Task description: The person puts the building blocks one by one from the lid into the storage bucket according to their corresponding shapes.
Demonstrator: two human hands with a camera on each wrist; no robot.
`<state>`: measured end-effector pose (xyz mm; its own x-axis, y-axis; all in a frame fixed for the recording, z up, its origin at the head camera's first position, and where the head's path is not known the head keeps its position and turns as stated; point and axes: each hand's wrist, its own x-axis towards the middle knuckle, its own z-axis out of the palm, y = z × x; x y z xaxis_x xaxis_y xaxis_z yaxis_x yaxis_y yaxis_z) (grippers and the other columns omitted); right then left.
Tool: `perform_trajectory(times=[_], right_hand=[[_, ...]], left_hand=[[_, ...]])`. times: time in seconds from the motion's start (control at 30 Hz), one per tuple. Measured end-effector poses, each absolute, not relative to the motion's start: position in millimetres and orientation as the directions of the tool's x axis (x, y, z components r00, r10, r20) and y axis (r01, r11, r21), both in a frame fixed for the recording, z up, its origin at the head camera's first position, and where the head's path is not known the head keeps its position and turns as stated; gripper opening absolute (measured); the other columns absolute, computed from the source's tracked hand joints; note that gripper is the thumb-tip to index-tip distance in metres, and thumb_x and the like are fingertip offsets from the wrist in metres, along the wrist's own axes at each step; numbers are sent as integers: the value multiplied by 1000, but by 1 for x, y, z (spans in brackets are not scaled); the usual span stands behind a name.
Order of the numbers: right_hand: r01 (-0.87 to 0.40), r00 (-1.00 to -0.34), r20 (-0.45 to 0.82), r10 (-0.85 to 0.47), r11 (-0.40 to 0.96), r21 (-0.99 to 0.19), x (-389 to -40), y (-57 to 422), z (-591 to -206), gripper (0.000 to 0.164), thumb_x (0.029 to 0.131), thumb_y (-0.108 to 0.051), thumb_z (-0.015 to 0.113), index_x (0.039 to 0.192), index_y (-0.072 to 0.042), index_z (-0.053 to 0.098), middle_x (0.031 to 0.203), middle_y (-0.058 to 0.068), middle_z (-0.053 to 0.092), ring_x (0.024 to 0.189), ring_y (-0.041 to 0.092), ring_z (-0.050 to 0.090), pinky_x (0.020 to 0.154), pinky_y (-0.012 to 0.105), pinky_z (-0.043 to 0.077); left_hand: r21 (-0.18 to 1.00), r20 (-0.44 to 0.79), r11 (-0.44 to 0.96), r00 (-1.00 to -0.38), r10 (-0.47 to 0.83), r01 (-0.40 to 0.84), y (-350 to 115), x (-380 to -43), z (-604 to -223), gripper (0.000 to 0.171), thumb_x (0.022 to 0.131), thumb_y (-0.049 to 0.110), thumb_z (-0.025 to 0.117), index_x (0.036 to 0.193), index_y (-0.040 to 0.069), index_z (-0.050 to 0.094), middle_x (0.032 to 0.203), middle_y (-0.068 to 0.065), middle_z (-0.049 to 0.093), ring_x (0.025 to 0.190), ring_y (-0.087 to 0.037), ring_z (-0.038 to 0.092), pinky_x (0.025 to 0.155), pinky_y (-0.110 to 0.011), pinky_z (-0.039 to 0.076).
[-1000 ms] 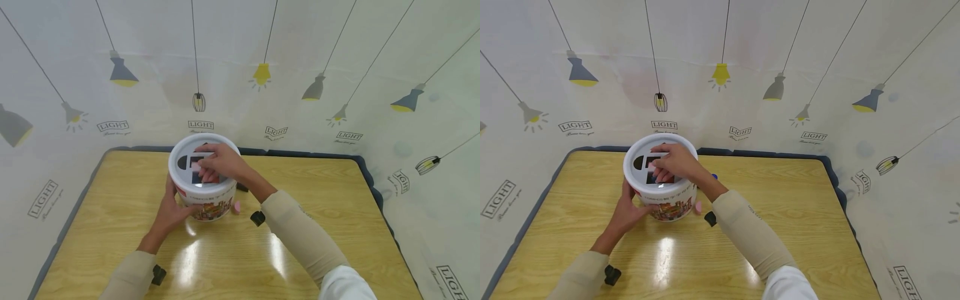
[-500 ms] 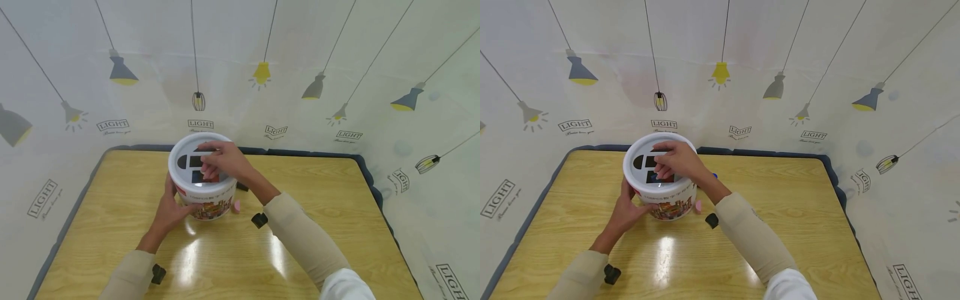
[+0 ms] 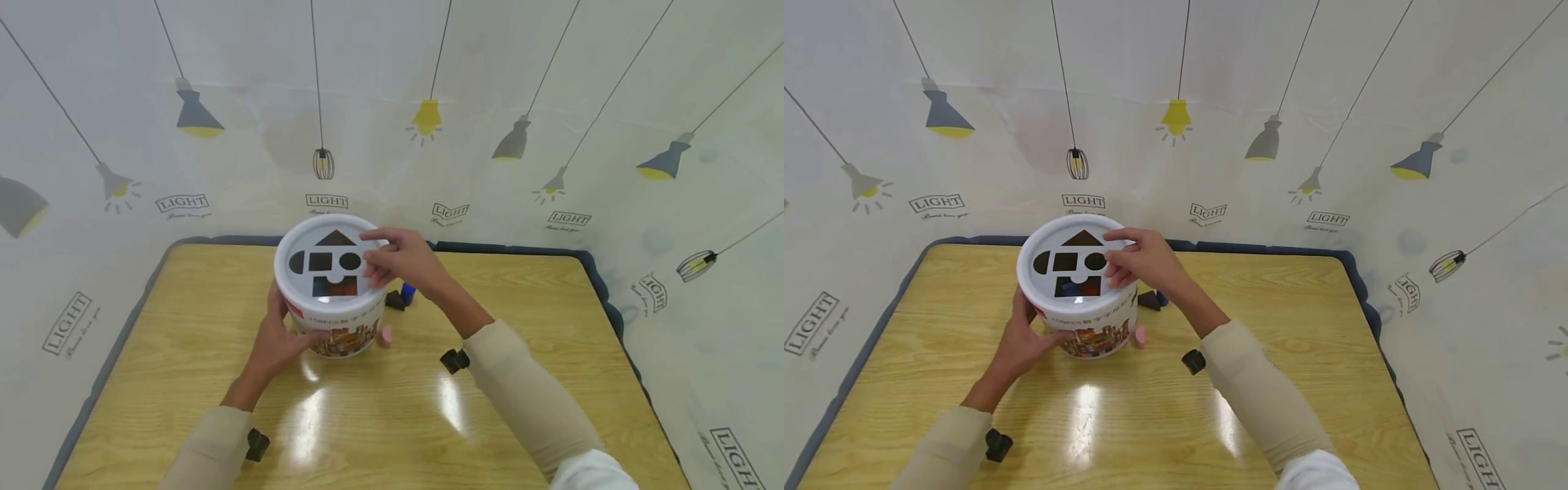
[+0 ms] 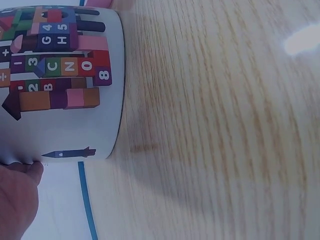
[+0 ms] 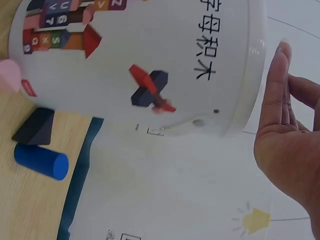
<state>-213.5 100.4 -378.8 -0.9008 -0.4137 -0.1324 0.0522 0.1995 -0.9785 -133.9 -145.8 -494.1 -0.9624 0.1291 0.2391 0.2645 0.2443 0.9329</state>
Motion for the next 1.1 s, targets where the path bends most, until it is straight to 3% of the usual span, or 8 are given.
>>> perform_trajectory(times=[0.2, 0.5, 0.67, 1.1], right_hand=[[66, -921, -129, -368, 179, -982, -211, 123, -388, 37, 94, -13, 64, 130, -6, 59, 79, 17, 70, 63, 23, 69, 67, 45, 63], [92, -937, -154, -313, 206, -974, -210, 148, -401, 35, 95, -13, 63, 129, -6, 59, 79, 17, 70, 64, 22, 70, 66, 39, 64], [132, -935, -202, -293, 239, -962, -209, 156, -413, 39, 96, -16, 62, 133, -5, 56, 84, 20, 71, 66, 23, 70, 69, 40, 64], [221, -906, -287, -312, 231, -948, -212, 161, -461, 42, 94, -13, 62, 134, -1, 55, 79, 13, 71, 63, 20, 69, 64, 37, 63]], left_hand=[[930, 252, 240, -959, 134, 278, -146, -135, -500, 132, 64, 9, 91, 156, 37, 1, 152, -6, 38, 140, -29, 36, 117, -58, 26], [933, 230, 251, -964, 134, 257, -147, -134, -496, 130, 65, 11, 91, 155, 38, 0, 152, -5, 37, 141, -30, 34, 117, -58, 25], [930, 237, 256, -962, 135, 265, -148, -135, -498, 130, 65, 10, 91, 155, 36, 1, 150, -9, 40, 139, -32, 36, 117, -59, 26], [930, 227, 266, -966, 123, 252, -148, -135, -502, 131, 64, 12, 92, 155, 36, 1, 149, -11, 40, 138, -33, 38, 116, -57, 28]])
